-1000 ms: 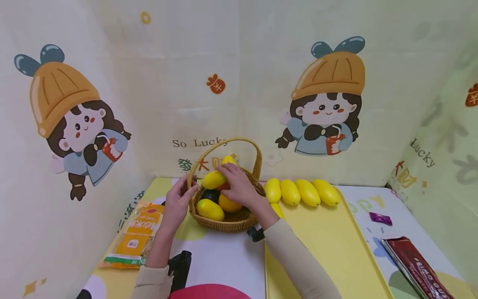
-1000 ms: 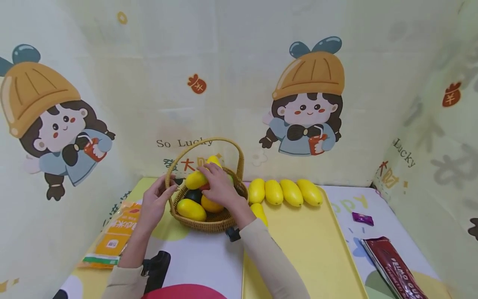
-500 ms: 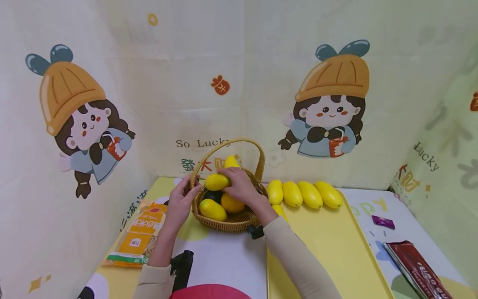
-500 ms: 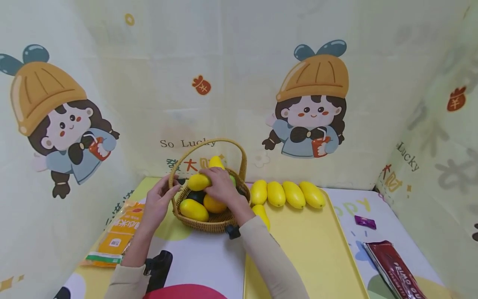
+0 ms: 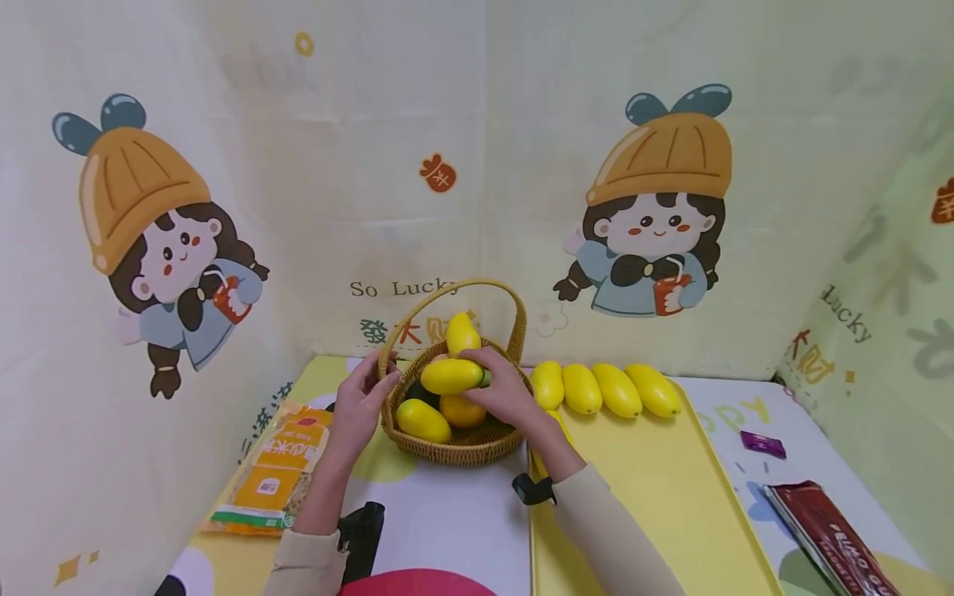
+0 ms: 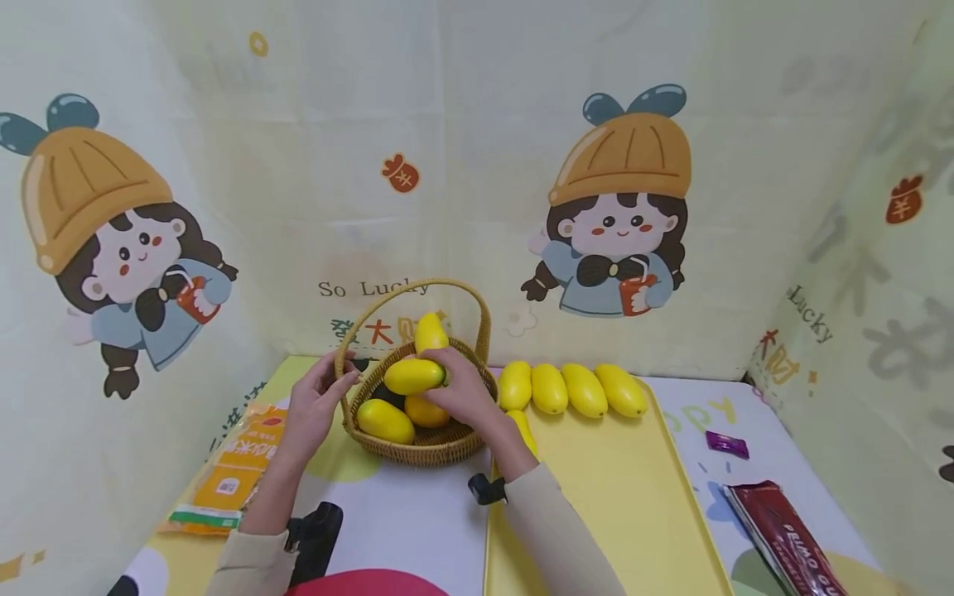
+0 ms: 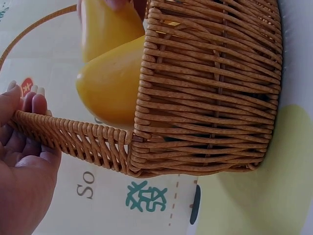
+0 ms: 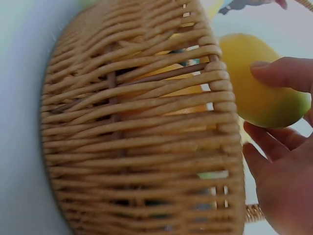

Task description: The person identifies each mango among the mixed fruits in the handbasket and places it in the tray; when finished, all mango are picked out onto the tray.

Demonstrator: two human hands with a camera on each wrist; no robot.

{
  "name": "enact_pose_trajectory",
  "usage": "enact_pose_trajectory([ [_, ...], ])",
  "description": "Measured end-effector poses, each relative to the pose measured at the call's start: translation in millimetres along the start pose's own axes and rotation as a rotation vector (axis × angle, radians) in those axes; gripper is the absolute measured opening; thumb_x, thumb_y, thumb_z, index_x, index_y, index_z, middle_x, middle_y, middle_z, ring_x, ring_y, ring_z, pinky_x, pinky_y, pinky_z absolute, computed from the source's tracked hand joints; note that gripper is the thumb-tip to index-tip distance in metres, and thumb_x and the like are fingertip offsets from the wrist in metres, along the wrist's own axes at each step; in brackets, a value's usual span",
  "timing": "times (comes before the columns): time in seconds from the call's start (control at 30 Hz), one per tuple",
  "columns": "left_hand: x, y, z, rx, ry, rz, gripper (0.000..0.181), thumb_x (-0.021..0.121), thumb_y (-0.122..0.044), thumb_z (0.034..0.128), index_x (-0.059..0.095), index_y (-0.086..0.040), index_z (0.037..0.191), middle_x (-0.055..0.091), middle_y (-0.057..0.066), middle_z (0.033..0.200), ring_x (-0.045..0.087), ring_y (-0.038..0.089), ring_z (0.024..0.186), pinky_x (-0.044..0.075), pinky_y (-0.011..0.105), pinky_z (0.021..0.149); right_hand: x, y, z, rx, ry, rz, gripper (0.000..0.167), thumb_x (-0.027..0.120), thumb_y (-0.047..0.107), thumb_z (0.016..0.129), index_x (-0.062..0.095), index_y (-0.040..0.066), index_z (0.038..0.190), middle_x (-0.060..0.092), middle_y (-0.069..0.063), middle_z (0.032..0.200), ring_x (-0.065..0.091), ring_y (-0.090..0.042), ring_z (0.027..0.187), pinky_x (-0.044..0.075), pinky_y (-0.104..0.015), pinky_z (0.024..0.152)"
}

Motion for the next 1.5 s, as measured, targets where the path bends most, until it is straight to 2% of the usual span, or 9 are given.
enact_pose_trajectory([
  [0.23,0.1,4.0,0.6,-0.006,-0.010,0.008,0.042,0.061,-0.033,0.0990,0.056,-0.014,0.136,0.059,0.010,0.115,0.059,0.015,0.104,0.052,0.014,0.090,-18,-4,-26.3,0.038,-0.047,0.057,0.056,0.079,0.014,0.081,0.059,0.026,0.132,0.059,0.004,0.134,0.054,-0.019,0.119,0.044,-0.045,0.108],
  [0.37,-2.6,6.1,0.4,-0.009,-0.015,0.012,0.041,0.060,-0.034,0.0990,0.057,-0.016,0.135,0.059,0.010,0.114,0.059,0.015,0.104,0.052,0.014,0.091,-24,-9,-32.4,0.074,-0.047,0.069,0.057,0.079,0.012,0.082,0.058,0.023,0.133,0.061,0.002,0.132,0.056,-0.021,0.114,0.046,-0.045,0.106],
  [0.57,-4.8,7.7,-0.6,-0.011,-0.017,0.018,0.040,0.060,-0.033,0.0991,0.057,-0.016,0.135,0.060,0.011,0.115,0.059,0.016,0.104,0.052,0.013,0.089,-32,-16,-42.5,0.128,-0.037,0.077,0.057,0.078,0.016,0.083,0.057,0.026,0.135,0.058,0.004,0.135,0.054,-0.021,0.119,0.044,-0.047,0.109],
  [0.77,-6.4,7.8,-1.0,-0.006,-0.022,0.027,0.041,0.060,-0.036,0.0990,0.057,-0.017,0.135,0.060,0.008,0.114,0.059,0.015,0.104,0.052,0.016,0.090,-44,-27,-54.2,0.132,-0.063,0.134,0.054,0.077,0.021,0.085,0.056,0.024,0.135,0.055,0.001,0.138,0.052,-0.022,0.122,0.044,-0.049,0.108],
  [0.97,-6.7,9.5,-0.9,-0.003,-0.014,0.024,0.042,0.059,-0.035,0.0998,0.056,-0.016,0.137,0.061,0.012,0.116,0.059,0.015,0.105,0.051,0.014,0.090,-56,-35,-63.6,0.113,-0.103,0.201,0.055,0.073,0.013,0.086,0.054,0.015,0.137,0.053,-0.005,0.139,0.052,-0.026,0.120,0.046,-0.047,0.105],
  [1.27,-3.9,11.9,0.1,-0.005,-0.014,0.035,0.041,0.060,-0.037,0.0987,0.057,-0.018,0.135,0.060,0.009,0.114,0.059,0.019,0.104,0.052,0.014,0.089,-79,-47,-75.8,0.155,-0.157,0.273,0.061,0.069,0.004,0.088,0.043,0.016,0.142,0.047,-0.011,0.143,0.052,-0.028,0.122,0.048,-0.045,0.104],
  [1.33,-3.1,11.9,0.4,-0.006,-0.013,0.042,0.042,0.060,-0.038,0.0986,0.056,-0.019,0.135,0.060,0.008,0.114,0.058,0.019,0.104,0.052,0.014,0.089,-85,-49,-79.3,0.161,-0.173,0.291,0.064,0.070,0.003,0.088,0.040,0.014,0.143,0.046,-0.012,0.143,0.051,-0.028,0.123,0.048,-0.042,0.103],
  [1.5,-1.9,10.5,0.5,-0.008,-0.011,0.039,0.043,0.060,-0.040,0.0983,0.056,-0.020,0.136,0.060,0.008,0.116,0.058,0.019,0.104,0.051,0.013,0.088,-104,-55,-89.9,0.175,-0.226,0.319,0.067,0.071,0.003,0.087,0.033,0.011,0.142,0.045,-0.012,0.141,0.048,-0.027,0.124,0.048,-0.023,0.099],
])
Point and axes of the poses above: each hand's wrist, its own z-axis towards the middle knuckle, its own x-axis out of the palm, y = z × x, the point moved 10 cm from there along z, towards the middle knuckle
